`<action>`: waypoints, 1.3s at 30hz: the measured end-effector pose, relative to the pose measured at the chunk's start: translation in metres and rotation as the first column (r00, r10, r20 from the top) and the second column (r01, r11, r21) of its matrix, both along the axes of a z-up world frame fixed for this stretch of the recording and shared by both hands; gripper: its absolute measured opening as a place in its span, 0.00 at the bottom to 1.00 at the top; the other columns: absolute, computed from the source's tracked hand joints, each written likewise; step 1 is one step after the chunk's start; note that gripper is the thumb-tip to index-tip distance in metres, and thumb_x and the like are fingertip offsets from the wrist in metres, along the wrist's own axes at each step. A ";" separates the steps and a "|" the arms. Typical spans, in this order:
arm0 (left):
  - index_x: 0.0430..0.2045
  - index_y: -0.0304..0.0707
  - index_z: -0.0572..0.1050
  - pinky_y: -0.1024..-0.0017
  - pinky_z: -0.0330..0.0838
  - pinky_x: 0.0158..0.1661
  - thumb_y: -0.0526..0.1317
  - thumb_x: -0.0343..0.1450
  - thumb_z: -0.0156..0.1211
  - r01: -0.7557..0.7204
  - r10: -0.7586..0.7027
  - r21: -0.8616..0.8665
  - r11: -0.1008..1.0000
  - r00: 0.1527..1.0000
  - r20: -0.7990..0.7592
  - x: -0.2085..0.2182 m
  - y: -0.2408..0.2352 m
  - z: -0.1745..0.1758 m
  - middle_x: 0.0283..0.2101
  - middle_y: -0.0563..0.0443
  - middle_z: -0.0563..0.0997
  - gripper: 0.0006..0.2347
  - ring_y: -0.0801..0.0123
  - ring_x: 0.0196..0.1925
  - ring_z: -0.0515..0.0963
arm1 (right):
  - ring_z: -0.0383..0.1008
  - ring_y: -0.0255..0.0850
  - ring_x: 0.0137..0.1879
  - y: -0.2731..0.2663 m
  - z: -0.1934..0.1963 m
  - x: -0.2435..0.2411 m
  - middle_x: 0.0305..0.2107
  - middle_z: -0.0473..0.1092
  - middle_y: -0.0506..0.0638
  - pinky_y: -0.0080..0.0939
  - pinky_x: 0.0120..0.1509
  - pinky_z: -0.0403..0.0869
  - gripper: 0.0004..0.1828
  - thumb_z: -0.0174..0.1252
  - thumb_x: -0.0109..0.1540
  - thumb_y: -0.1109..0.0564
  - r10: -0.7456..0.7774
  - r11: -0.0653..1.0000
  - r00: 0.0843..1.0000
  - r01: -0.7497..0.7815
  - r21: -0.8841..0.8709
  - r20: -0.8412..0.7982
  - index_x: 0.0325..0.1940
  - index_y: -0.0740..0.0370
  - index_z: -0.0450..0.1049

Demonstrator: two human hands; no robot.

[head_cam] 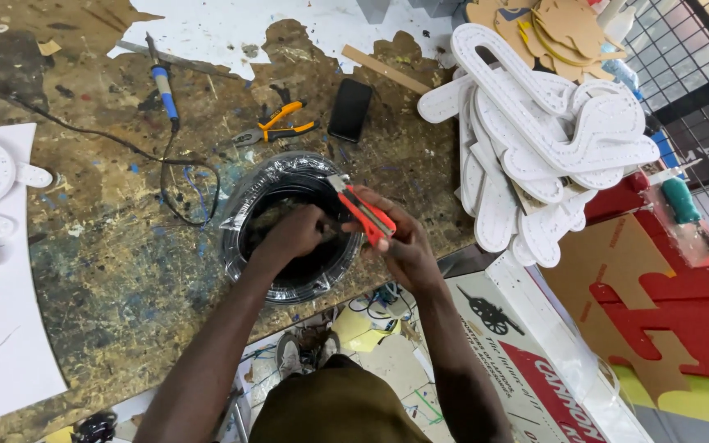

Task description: Cutting segments of black wire from a large spool using wire cutters on a workbench.

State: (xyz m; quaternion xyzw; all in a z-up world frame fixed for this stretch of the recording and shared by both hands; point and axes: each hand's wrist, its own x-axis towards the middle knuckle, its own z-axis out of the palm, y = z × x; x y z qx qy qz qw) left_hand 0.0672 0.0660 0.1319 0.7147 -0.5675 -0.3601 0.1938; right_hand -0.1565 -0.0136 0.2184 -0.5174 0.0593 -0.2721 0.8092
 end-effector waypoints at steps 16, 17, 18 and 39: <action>0.43 0.27 0.85 0.59 0.83 0.41 0.34 0.76 0.51 -0.134 0.128 -0.044 0.990 0.985 -0.115 0.007 -0.006 0.012 0.37 0.34 0.87 0.13 0.54 0.36 0.86 | 0.86 0.51 0.47 -0.052 0.005 0.049 0.37 0.83 0.59 0.48 0.52 0.83 0.22 0.67 0.69 0.68 -0.320 0.702 0.944 0.295 -0.648 0.083 0.65 0.67 0.68; 0.44 0.26 0.85 0.58 0.83 0.40 0.34 0.75 0.52 -0.155 0.147 -0.050 0.987 0.981 -0.129 0.006 -0.005 0.001 0.39 0.31 0.87 0.13 0.50 0.38 0.86 | 0.86 0.49 0.42 -0.050 0.006 0.054 0.35 0.84 0.51 0.47 0.48 0.82 0.23 0.69 0.65 0.65 -0.346 0.588 0.938 0.209 -0.782 -0.009 0.63 0.59 0.72; 0.46 0.25 0.84 0.56 0.82 0.40 0.33 0.75 0.53 -0.175 0.166 -0.056 0.983 0.976 -0.143 0.005 -0.004 -0.010 0.41 0.27 0.86 0.13 0.45 0.40 0.86 | 0.86 0.47 0.37 -0.048 0.007 0.058 0.32 0.84 0.44 0.45 0.43 0.81 0.23 0.70 0.61 0.62 -0.382 0.460 0.919 0.100 -0.882 -0.095 0.60 0.51 0.76; 0.46 0.44 0.84 0.67 0.75 0.53 0.54 0.71 0.67 0.010 -0.066 -0.135 0.991 0.910 -0.410 0.044 -0.037 -0.022 0.49 0.46 0.88 0.17 0.58 0.53 0.85 | 0.79 0.82 0.42 -0.016 0.007 0.090 0.29 0.76 0.73 0.80 0.42 0.72 0.41 0.68 0.63 0.47 -0.623 0.412 0.712 -0.055 -0.910 -0.325 0.79 0.57 0.65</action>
